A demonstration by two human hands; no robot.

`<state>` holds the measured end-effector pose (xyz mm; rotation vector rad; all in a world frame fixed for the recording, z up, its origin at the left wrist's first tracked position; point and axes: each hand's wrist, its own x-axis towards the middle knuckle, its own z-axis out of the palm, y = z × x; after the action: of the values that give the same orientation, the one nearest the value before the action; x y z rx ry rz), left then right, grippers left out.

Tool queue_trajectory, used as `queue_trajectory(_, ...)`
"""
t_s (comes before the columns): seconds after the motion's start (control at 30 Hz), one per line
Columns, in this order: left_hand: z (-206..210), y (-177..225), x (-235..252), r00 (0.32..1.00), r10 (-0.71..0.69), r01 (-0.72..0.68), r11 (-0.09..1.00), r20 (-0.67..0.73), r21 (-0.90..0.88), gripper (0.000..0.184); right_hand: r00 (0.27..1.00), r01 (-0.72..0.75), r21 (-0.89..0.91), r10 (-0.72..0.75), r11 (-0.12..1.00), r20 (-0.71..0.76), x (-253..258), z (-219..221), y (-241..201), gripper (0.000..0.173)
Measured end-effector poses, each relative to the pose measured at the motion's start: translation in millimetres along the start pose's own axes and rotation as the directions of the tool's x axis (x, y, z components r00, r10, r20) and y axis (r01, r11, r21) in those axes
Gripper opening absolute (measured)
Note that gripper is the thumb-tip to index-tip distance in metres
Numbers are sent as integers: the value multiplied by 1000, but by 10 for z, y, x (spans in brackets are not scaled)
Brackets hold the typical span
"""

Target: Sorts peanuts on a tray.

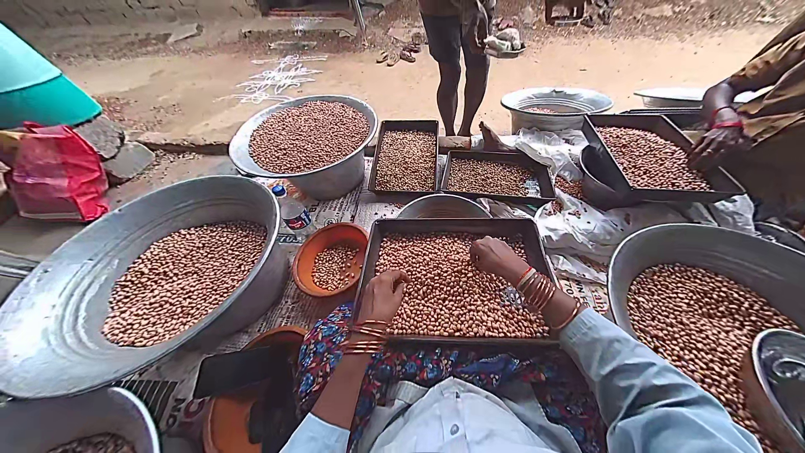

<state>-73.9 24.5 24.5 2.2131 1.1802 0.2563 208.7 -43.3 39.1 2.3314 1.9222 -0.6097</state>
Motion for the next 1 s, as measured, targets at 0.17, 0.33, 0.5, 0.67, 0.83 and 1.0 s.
queue_trajectory(0.17,304,119,82,997,23,-28,997,77,65,24,857,357,178,-246,917,-453,-19,-298,-288,13)
queue_trajectory(0.33,437,183,133,981,-57,29,988,184,153,29,732,510,190,-307,839,-609,-126,-408,-678,7)
queue_trajectory(0.5,267,92,143,985,-63,46,992,158,114,28,925,366,1,-364,931,-105,-44,26,-892,21)
queue_trajectory(0.67,-465,-292,65,903,-152,226,963,-401,144,34,905,414,-81,-420,907,-67,45,321,-850,22)
queue_trajectory(0.83,-638,-397,-120,910,-144,201,973,-389,111,29,889,457,-137,-456,879,37,98,259,-886,21)
queue_trajectory(1.0,-292,-274,-169,981,-175,183,978,-87,101,27,867,498,-162,-494,852,70,125,236,-933,21)
